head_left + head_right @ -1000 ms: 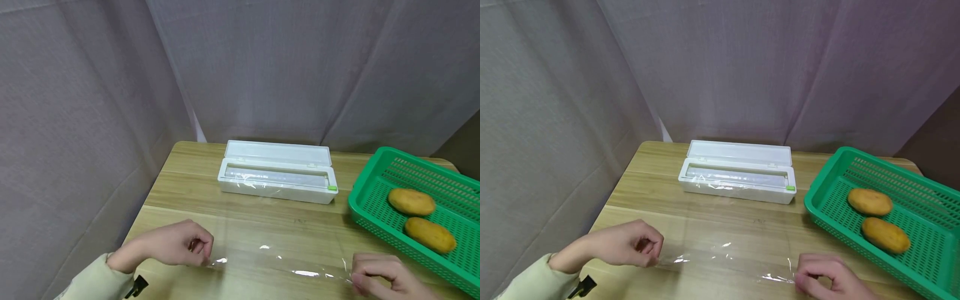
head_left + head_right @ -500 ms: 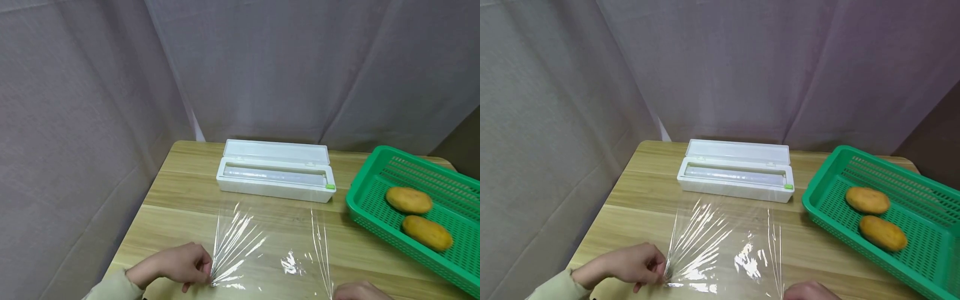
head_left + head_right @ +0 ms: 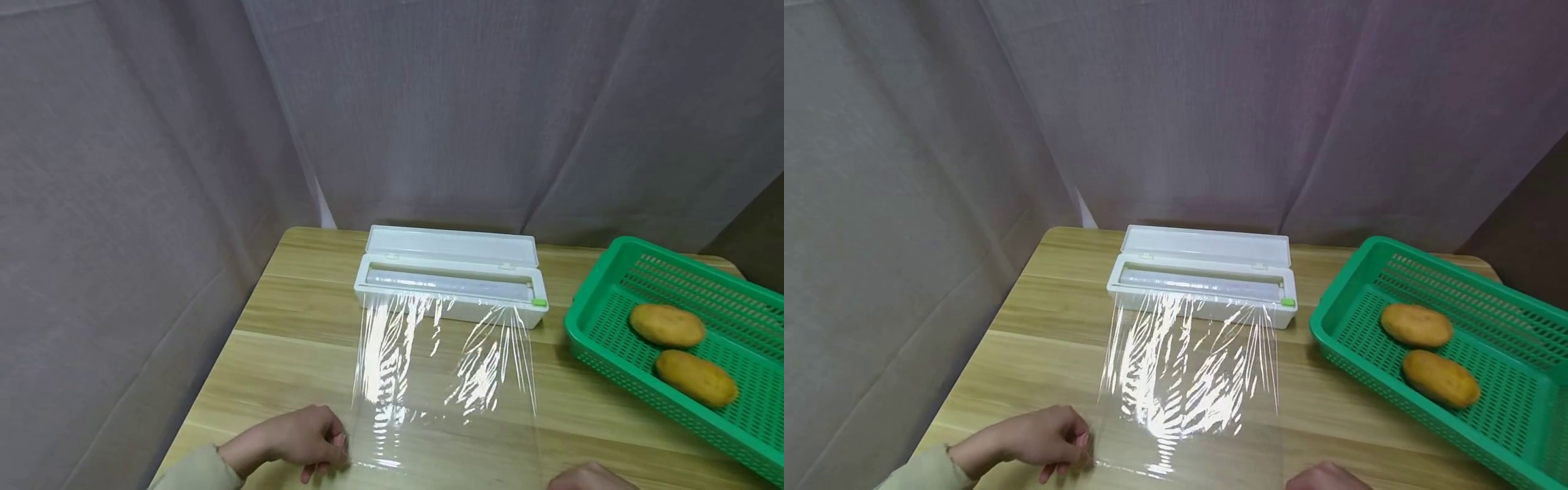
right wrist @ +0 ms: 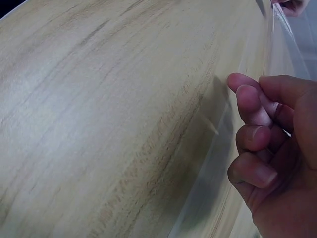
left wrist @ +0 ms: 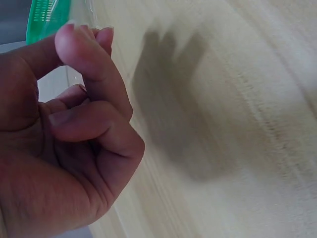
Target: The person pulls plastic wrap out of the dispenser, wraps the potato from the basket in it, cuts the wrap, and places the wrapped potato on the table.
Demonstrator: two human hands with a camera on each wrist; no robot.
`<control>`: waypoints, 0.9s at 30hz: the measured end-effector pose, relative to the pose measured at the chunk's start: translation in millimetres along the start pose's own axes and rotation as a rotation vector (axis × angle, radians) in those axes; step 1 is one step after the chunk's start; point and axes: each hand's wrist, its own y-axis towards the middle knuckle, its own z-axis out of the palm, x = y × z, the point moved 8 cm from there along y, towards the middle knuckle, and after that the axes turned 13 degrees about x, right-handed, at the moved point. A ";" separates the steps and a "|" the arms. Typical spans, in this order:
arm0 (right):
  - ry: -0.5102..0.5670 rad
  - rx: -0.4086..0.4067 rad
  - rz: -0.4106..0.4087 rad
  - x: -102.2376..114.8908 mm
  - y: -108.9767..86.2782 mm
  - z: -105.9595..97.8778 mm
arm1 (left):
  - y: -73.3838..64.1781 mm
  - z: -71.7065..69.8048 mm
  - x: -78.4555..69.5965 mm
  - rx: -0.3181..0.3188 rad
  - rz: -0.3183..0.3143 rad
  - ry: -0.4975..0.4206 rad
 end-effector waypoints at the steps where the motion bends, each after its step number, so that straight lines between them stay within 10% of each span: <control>1: 0.015 0.010 0.005 -3.1 0.2 1.3 | 0.1 0.3 1.0 -0.002 -0.005 -0.003; 13: 0.180 0.113 0.146 -5.8 -2.7 -19.5 | -1.5 -0.4 5.9 -0.019 -0.030 0.041; 19: -0.123 -0.069 0.188 19.0 3.0 -61.0 | -5.1 -15.6 -3.1 -0.060 -0.067 0.304; 27: -0.706 -0.405 0.150 48.7 12.8 -82.4 | -8.0 -47.1 -38.9 -0.460 0.126 0.919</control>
